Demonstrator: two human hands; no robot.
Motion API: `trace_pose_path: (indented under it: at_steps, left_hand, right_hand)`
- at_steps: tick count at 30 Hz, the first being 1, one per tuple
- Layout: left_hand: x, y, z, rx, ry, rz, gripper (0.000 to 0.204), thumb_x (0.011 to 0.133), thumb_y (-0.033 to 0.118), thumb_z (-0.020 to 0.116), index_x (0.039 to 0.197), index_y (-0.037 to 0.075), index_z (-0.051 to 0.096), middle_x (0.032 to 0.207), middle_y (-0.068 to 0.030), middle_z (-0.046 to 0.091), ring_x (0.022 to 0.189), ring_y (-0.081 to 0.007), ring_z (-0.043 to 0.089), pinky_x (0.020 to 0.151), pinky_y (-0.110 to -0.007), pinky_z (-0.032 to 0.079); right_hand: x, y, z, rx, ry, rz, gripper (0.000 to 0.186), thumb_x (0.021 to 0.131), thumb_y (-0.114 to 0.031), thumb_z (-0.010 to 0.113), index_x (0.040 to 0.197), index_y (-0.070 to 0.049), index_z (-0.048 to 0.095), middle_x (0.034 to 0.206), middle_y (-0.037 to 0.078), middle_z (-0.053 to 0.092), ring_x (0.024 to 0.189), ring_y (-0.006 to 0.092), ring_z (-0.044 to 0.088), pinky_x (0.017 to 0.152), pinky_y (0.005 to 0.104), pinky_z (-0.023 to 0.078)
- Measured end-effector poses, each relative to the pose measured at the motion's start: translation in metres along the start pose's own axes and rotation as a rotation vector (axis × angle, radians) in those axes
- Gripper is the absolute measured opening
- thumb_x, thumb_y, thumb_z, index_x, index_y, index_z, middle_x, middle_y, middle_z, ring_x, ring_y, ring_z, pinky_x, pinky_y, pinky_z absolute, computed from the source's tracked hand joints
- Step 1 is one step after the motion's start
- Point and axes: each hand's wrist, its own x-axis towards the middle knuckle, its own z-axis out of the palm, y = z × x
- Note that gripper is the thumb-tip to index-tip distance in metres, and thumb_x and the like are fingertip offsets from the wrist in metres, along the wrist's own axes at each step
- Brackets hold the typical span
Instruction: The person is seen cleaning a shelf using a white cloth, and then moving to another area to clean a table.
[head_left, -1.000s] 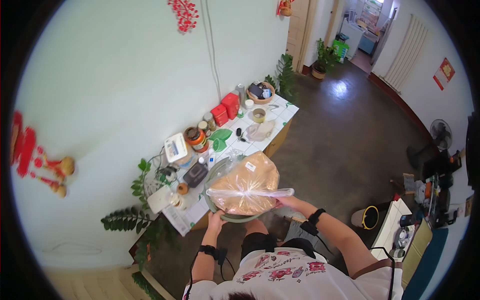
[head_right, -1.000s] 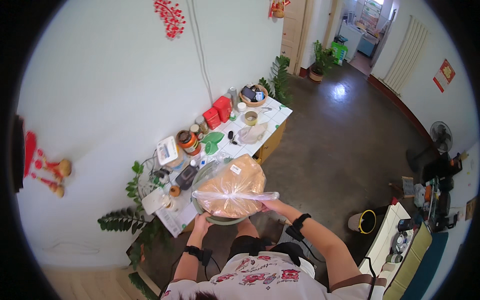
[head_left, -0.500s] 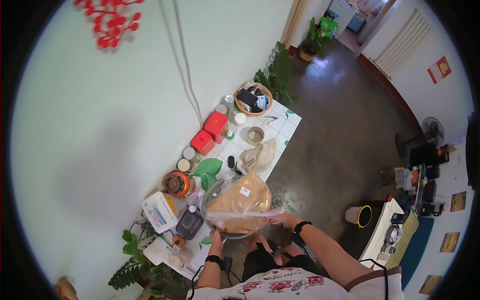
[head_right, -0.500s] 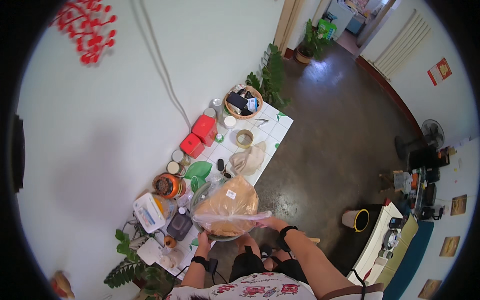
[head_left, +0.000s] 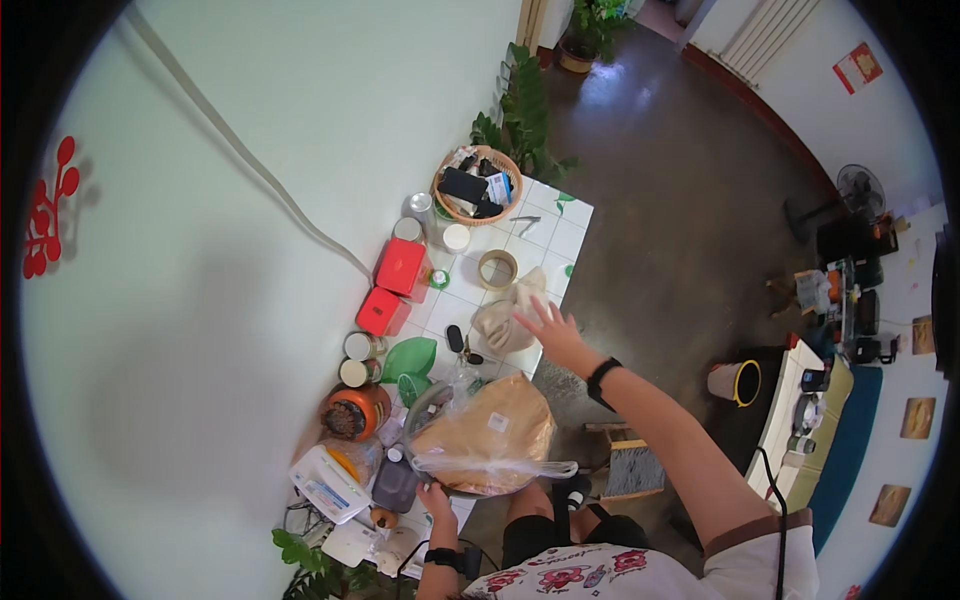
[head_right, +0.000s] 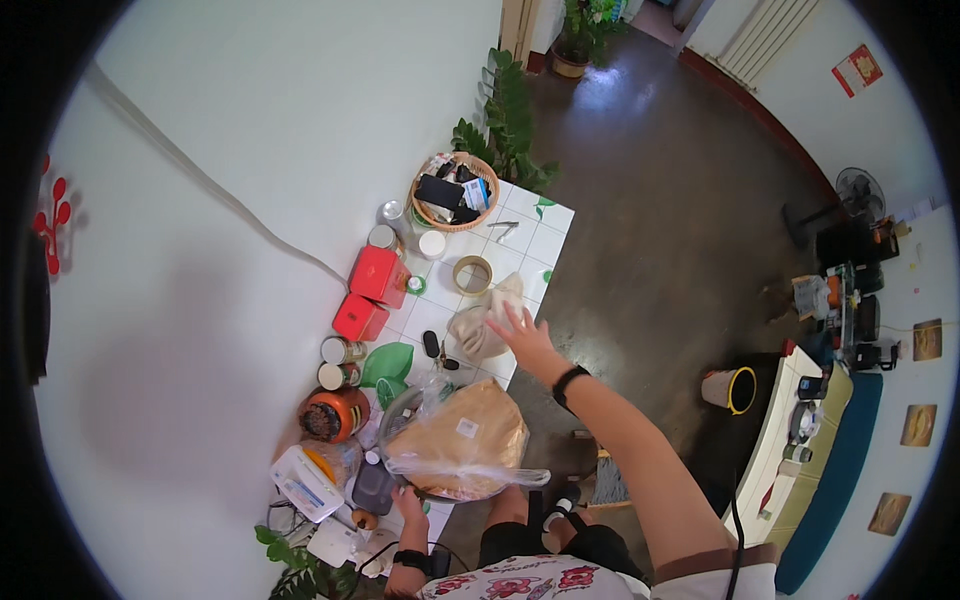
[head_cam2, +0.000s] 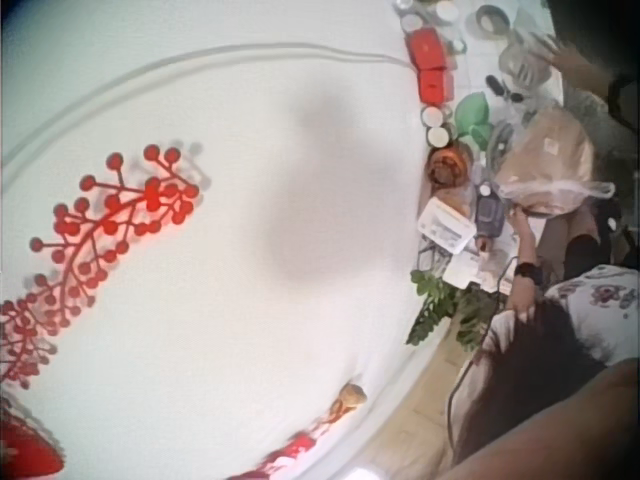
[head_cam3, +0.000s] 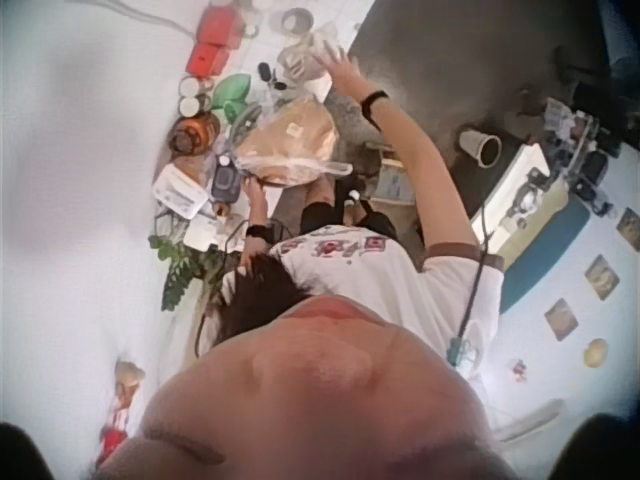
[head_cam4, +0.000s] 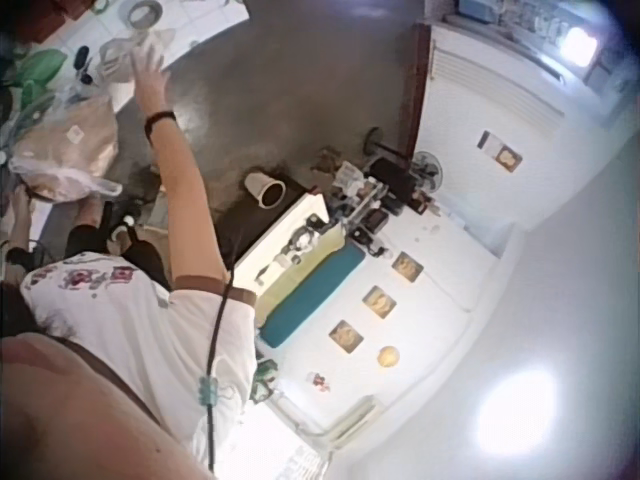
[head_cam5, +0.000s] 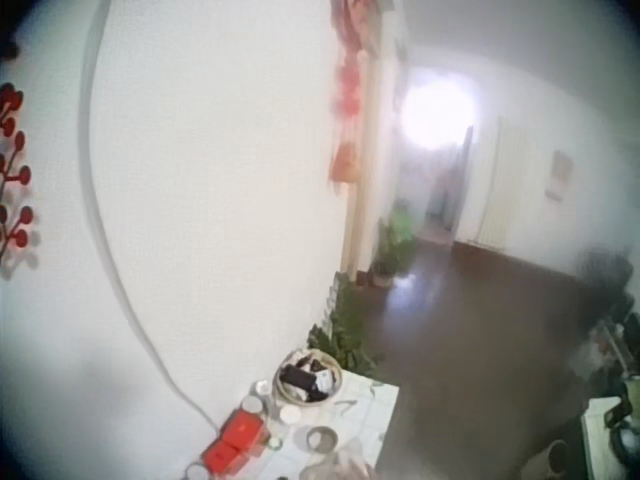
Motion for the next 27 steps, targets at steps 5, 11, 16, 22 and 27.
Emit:
trace_pose_path:
  at_steps: [5, 11, 16, 22, 27]
  left_hand:
    - [-0.009, 0.035, 0.018, 0.205, 0.068, 0.29, 0.051, 0.076, 0.004, 0.055, 0.122, -0.003, 0.034, 0.119, -0.0181, 0.042, 0.106, -0.0252, 0.047, 0.09, -0.035, 0.039]
    - [-0.025, 0.054, 0.014, 0.199, -0.042, 0.471, 0.047, 0.076, 0.003, 0.057, 0.118, -0.002, 0.037, 0.111, -0.0146, 0.046, 0.099, -0.0226, 0.048, 0.09, -0.033, 0.039]
    - [-0.05, 0.067, 0.034, 0.034, -0.131, 0.697, 0.042, 0.077, -0.001, 0.054, 0.116, -0.003, 0.038, 0.112, -0.0139, 0.046, 0.101, -0.0231, 0.048, 0.093, -0.034, 0.038]
    - [-0.164, 0.089, 0.093, 0.218, -0.277, 1.051, 0.045, 0.081, -0.003, 0.049, 0.124, -0.002, 0.034, 0.123, -0.0166, 0.041, 0.111, -0.0289, 0.045, 0.098, -0.038, 0.034]
    - [-0.25, 0.016, 0.118, 0.344, -1.005, 0.956, 0.039, 0.083, -0.001, 0.048, 0.12, 0.002, 0.038, 0.121, -0.0133, 0.042, 0.094, -0.0213, 0.055, 0.08, -0.03, 0.044]
  right_hand:
    - [0.036, -0.001, 0.041, -0.036, 0.029, 0.089, 0.046, 0.077, -0.012, 0.059, 0.121, -0.021, 0.046, 0.122, 0.012, 0.047, 0.106, 0.0342, 0.051, 0.077, 0.0438, 0.048]
    - [-0.034, -0.007, 0.033, 0.423, 0.046, 0.227, 0.029, 0.075, -0.022, 0.06, 0.101, -0.012, 0.051, 0.094, 0.011, 0.057, 0.086, 0.0306, 0.06, 0.068, 0.0433, 0.049]
    - [-0.19, 0.015, 0.009, 0.733, 0.4, 0.408, 0.03, 0.075, -0.021, 0.061, 0.1, -0.008, 0.049, 0.093, 0.014, 0.056, 0.084, 0.0374, 0.056, 0.071, 0.0457, 0.046]
    - [-0.425, -0.019, 0.009, 0.791, 0.596, 0.861, 0.026, 0.075, -0.022, 0.064, 0.093, -0.006, 0.053, 0.091, 0.016, 0.058, 0.082, 0.0368, 0.056, 0.07, 0.0433, 0.045]
    - [-0.61, -0.118, 0.048, 0.719, 0.699, 1.102, 0.023, 0.079, -0.026, 0.063, 0.093, -0.008, 0.056, 0.08, 0.014, 0.055, 0.077, 0.0337, 0.056, 0.066, 0.0425, 0.045]
